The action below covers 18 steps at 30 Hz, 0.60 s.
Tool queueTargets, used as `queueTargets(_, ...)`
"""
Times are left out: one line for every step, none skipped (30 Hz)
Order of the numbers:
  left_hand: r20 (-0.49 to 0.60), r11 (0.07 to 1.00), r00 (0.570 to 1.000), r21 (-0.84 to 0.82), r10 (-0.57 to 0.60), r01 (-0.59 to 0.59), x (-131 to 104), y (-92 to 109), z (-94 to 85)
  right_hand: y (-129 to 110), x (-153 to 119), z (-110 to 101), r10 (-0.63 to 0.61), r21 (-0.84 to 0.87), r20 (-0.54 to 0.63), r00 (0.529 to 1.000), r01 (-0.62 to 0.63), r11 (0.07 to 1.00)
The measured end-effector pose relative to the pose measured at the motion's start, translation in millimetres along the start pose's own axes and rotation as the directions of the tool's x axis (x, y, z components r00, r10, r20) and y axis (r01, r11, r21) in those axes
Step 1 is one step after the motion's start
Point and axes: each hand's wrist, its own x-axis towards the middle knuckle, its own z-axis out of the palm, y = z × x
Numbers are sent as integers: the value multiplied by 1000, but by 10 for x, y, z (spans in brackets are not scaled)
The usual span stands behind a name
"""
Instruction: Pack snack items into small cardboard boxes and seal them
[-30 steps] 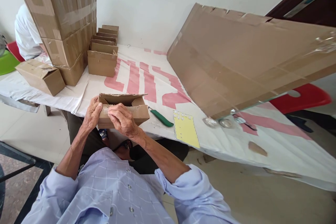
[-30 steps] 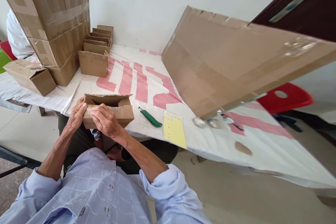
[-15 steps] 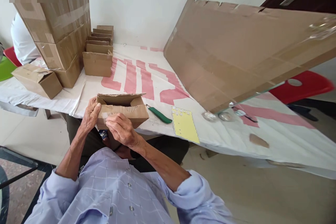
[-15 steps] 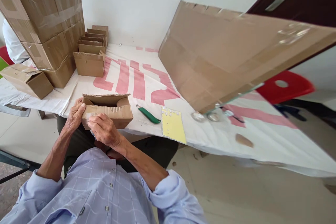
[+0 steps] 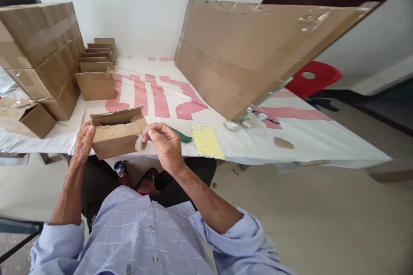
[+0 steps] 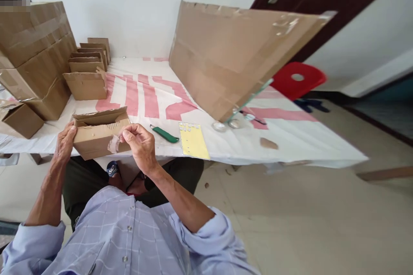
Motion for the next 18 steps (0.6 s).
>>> queueTargets(1,1000,1000,1,-11,11,29,5,-17,39,55,-82,-6,-21,-22,1000,5,1000)
queueTargets(-6,1000,1000,5,-24,24,53,18,-28,76,106,-170,-17,-53,-44,999,15,998)
queueTargets(-31,999,999,12,-39,39,72,37,-32,108,152,-267,-31,-90,-65,997,25,996)
queueTargets(-57,998,997,26,-60,62,88,63,-31,137,197,-376,-41,-129,-86,995,30,991)
queueTargets(-85,995,993,49,-84,88,100,93,-26,165,242,-498,-45,-166,-107,993,27,986)
queueTargets(-111,991,989,73,-100,109,109,129,-17,191,286,-636,-44,-198,-130,991,17,980)
queueTargets(-128,988,985,94,-114,126,112,170,-5,216,332,-790,-40,-226,-159,986,3,974)
queueTargets(-146,984,981,110,-127,143,111,214,7,240,378,-957,-36,-250,-194,980,-13,968)
queueTargets(-160,980,977,121,-138,158,106,262,20,262,426,-1137,-34,-271,-234,972,-31,962)
queueTargets(-166,976,975,130,-150,172,99,311,32,283,476,-1325,-39,-290,-277,960,-45,956)
queueTargets(-168,973,973,141,-161,185,90,358,42,301,530,-1517,-46,-309,-322,946,-60,949)
queueTargets(-161,969,971,148,-174,198,83,400,49,317,587,-1710,-52,-327,-369,928,-77,942)
queueTargets(-150,965,970,152,-191,213,78,432,52,330,648,-1900,-60,-343,-417,907,-96,935)
queueTargets(-141,960,968,157,-209,230,75,453,49,339,711,-2085,-64,-357,-462,885,-119,926)
queueTargets(-138,955,964,165,-227,248,76,459,41,345,773,-2261,-64,-368,-502,862,-145,919)
queueTargets(-145,948,960,177,-241,265,80,449,27,347,832,-2428,-58,-371,-540,840,-175,912)
queueTargets(-162,941,955,193,-249,278,86,424,8,347,886,-2583,-50,-371,-572,819,-204,906)
queueTargets(-180,936,952,212,-246,281,92,388,-16,345,931,-2726,-43,-368,-601,798,-228,901)
